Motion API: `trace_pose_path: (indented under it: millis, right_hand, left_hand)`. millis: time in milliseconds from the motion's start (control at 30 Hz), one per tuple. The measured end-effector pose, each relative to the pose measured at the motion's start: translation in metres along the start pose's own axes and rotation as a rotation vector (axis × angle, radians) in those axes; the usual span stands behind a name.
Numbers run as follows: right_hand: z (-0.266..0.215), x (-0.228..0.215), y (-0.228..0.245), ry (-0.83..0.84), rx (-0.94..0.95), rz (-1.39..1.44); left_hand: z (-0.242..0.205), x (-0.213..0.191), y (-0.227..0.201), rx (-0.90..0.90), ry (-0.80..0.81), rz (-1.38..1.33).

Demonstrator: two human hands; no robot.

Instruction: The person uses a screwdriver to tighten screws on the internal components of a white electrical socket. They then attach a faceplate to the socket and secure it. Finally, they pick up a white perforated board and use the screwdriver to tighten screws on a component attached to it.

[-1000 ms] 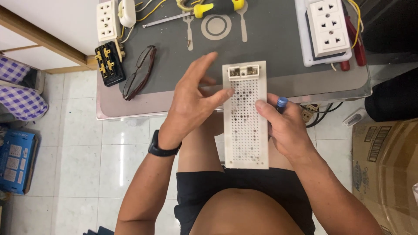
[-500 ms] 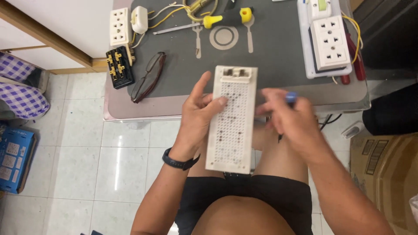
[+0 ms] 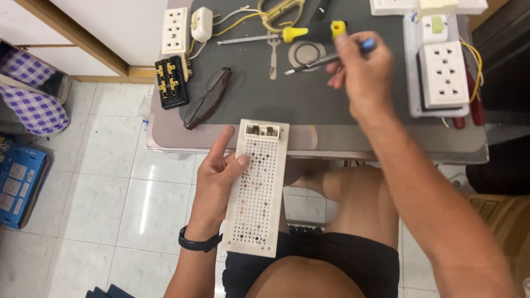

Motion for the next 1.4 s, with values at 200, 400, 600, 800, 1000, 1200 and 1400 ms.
trace_pose_path:
  millis: [200,400,600,800,1000,1200,1400]
  right_hand:
    - [0.006,0.029,-0.014,-0.061,0.062,0.012]
    - [0.021,0.031,-0.033,0.023,-0.014,0.041]
    - [0.021,0.036,-0.033,0.029,-0.001,0.019]
    - [0.018,0.032,-0.031,0.067,-0.011,0.079]
    - [-0.001,0.003,-0.008,0.086,-0.064,0.108]
    - [-0.034,-0.050,0.033,0.165,-0.052,0.000]
    - [-0.061,-0.101,0.056,0.203,-0.069,-0.143]
  left_hand:
    - [0.013,-0.013,0.006,-0.016,-0.008,-0.014]
    - [0.025,-0.015,0.016,0.018,0.068,-0.101]
    - [0.025,-0.018,0.013,0.014,0.069,-0.102]
    - [0.024,-0.019,0.013,0.012,0.087,-0.134]
    - [0.020,-0.014,0.019,0.065,0.113,-0.110]
    - [0.015,-0.002,0.037,0.058,0.231,-0.165]
    - [0.011,0.012,0.052,0.069,0.366,-0.099]
Point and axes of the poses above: each hand's wrist, its own z-axis towards the middle knuckle, its own x-axis out of the palm, y = z × x, the point moved 2 cm from there along z, towards the middle knuckle, and after that the axes turned 9 degrees about -y, right-handed, at the moved point
